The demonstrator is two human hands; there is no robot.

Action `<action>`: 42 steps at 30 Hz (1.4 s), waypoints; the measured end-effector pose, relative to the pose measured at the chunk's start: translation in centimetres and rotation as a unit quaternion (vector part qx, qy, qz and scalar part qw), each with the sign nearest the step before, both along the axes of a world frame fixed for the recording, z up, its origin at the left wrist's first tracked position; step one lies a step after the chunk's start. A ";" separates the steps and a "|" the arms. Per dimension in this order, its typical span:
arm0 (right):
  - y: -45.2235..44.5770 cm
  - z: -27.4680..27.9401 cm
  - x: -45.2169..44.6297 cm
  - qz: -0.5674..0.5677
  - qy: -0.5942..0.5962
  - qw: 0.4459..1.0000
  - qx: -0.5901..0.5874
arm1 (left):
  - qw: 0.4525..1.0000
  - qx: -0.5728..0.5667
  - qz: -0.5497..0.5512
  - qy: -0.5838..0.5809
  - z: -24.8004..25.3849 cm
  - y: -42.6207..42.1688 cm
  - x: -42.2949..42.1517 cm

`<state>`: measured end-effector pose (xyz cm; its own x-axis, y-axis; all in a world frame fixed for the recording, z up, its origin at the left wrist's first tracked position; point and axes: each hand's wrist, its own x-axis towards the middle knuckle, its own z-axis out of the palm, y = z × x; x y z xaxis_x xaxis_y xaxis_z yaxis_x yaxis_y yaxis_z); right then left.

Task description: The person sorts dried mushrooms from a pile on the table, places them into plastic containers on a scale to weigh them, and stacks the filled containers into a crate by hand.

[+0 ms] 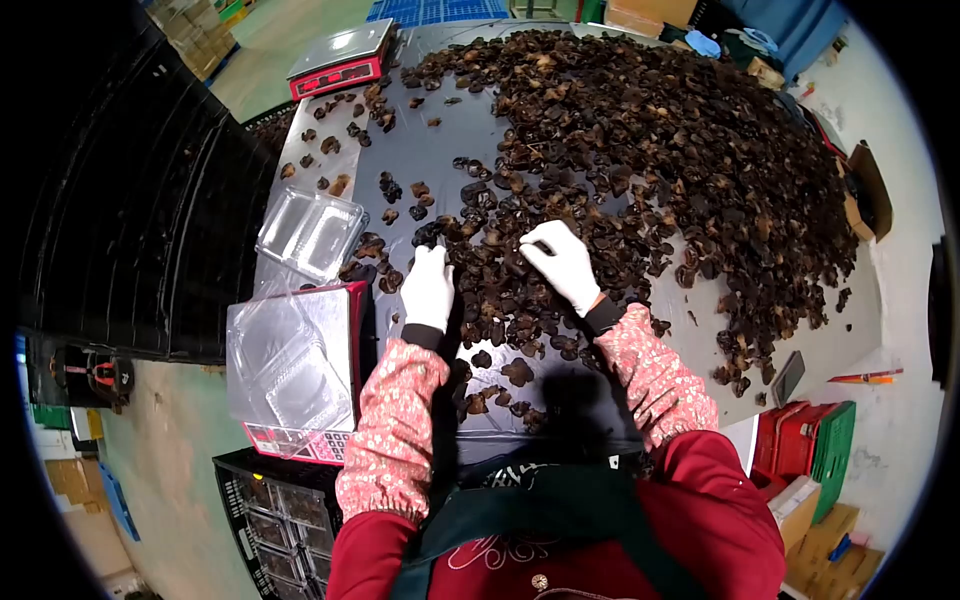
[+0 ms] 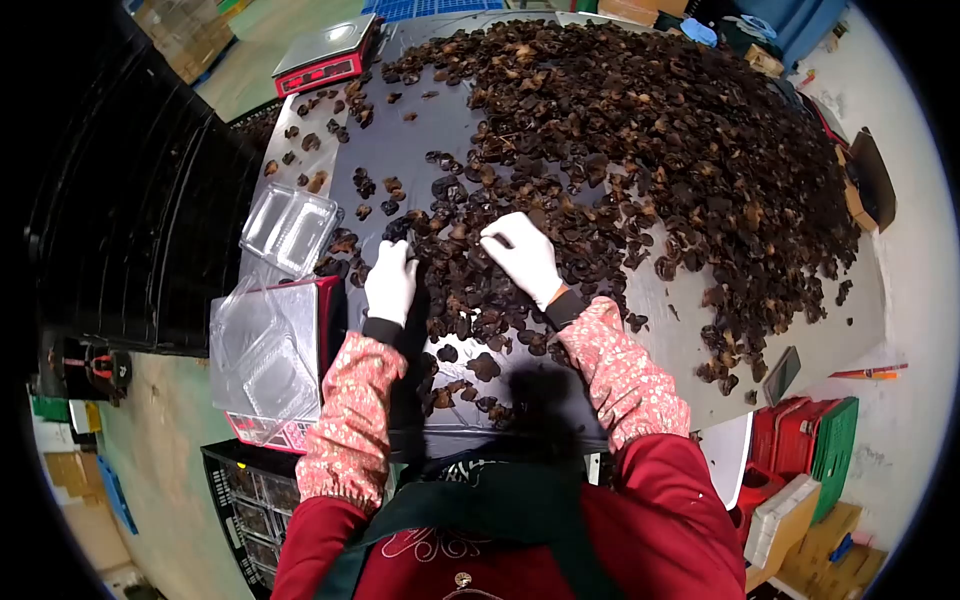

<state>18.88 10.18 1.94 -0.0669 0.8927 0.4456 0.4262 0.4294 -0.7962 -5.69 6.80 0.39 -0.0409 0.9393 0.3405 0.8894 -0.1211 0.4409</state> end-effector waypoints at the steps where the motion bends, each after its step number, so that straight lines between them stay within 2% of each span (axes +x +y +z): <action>1: -0.3 1.3 0.1 -0.005 0.071 0.997 -0.041 | 0.999 0.026 -0.006 -0.019 0.1 -1.0 -0.1; 2: -1.3 2.6 0.4 0.026 0.268 0.936 -0.227 | 0.996 0.059 0.003 -0.060 0.2 -2.2 -0.3; 3: -1.9 3.5 0.2 0.024 0.264 0.938 -0.225 | 0.990 0.092 0.015 -0.102 0.9 -3.3 -0.6; 5: -2.7 4.6 -0.7 0.075 0.409 0.848 -0.328 | 0.981 0.115 0.014 -0.158 3.7 -6.6 -2.0; 7: -3.8 5.7 -3.3 0.140 0.431 0.817 -0.358 | 0.959 0.054 0.036 -0.276 7.1 -10.5 -4.8; 9: -5.2 7.6 -7.4 0.181 0.438 0.792 -0.384 | 0.957 0.046 0.108 -0.267 9.0 -14.4 -9.0; 10: -5.6 7.6 -9.9 0.223 0.394 0.827 -0.334 | 0.965 0.081 0.127 -0.217 10.3 -16.1 -11.3; 13: -8.8 12.3 -17.3 0.281 0.340 0.789 -0.428 | 0.968 0.149 0.156 -0.130 13.3 -19.6 -17.2; 14: -9.8 12.9 -20.2 0.291 0.311 0.796 -0.429 | 0.971 0.122 0.170 -0.113 12.9 -20.4 -19.2; 15: -10.0 11.5 -23.4 0.332 0.247 0.867 -0.278 | 0.974 0.096 0.181 -0.095 12.3 -21.1 -21.0; 16: -10.7 10.7 -26.4 0.355 0.220 0.880 -0.228 | 0.980 0.105 0.166 -0.024 11.3 -21.4 -22.5; 17: -11.8 14.4 -27.1 0.384 0.166 0.810 -0.411 | 0.980 0.095 0.176 0.009 10.9 -21.7 -22.8; 18: -12.6 12.0 -30.2 0.346 0.067 0.916 -0.189 | 0.981 0.075 0.178 0.029 10.2 -21.9 -23.1; 19: -12.8 9.5 -32.8 0.318 -0.007 0.948 -0.026 | 0.981 0.056 0.181 0.050 9.3 -22.2 -23.5; 20: -13.1 8.1 -34.4 0.298 -0.074 0.949 0.071 | 0.982 0.049 0.178 0.041 8.4 -22.3 -23.9; 23: -13.9 7.6 -35.2 0.274 -0.211 0.919 0.189 | 0.987 0.005 0.161 0.023 7.8 -22.4 -23.4; 24: -14.0 7.3 -35.1 0.299 -0.234 0.909 0.169 | 0.988 -0.017 0.154 0.019 7.7 -22.4 -23.4; 28: -13.3 8.0 -31.0 0.375 -0.174 0.902 0.125 | 0.977 -0.016 0.174 0.118 8.3 -22.4 -23.2; 29: -13.0 7.6 -29.0 0.292 -0.145 0.925 0.195 | 0.972 0.018 0.182 0.149 8.6 -22.4 -22.9; 30: -11.6 9.1 -25.4 0.265 -0.128 0.933 0.208 | 0.974 0.062 0.187 0.114 9.1 -22.3 -22.1; 31: -10.3 10.8 -22.1 0.191 -0.220 0.942 0.170 | 0.973 0.105 0.191 0.079 9.5 -22.0 -20.9; 32: -7.9 9.5 -18.2 0.142 -0.167 0.956 0.193 | 0.975 0.138 0.173 0.023 10.1 -21.6 -19.0; 33: -5.6 7.7 -14.0 0.078 -0.190 0.958 0.201 | 0.980 0.153 0.124 -0.021 10.6 -20.9 -16.8; 34: -4.2 6.0 -9.8 0.005 -0.188 0.973 0.134 | 0.982 0.133 0.079 -0.106 10.4 -20.3 -14.1; 35: -3.6 4.8 -5.8 -0.071 -0.258 0.962 0.060 | 0.983 0.127 0.047 -0.123 8.5 -19.5 -12.1; 36: -2.2 0.7 -2.1 -0.116 -0.281 0.953 -0.007 | 0.983 0.083 -0.015 -0.165 8.8 -18.1 -9.0; 37: -1.4 -1.1 0.5 -0.084 -0.256 0.958 -0.097 | 0.985 0.076 -0.058 -0.143 7.3 -16.4 -6.8; 39: -2.4 -0.8 0.5 -0.034 -0.298 0.949 -0.097 | 0.983 0.011 -0.074 -0.169 4.8 -13.0 -2.2; 41: -3.9 -0.2 -1.7 0.031 -0.385 0.920 -0.063 | 0.993 -0.023 -0.075 -0.089 1.1 -9.0 0.5; 42: -4.7 0.5 -2.6 0.046 -0.417 0.906 -0.050 | 0.988 -0.091 -0.064 -0.109 1.2 -7.4 1.7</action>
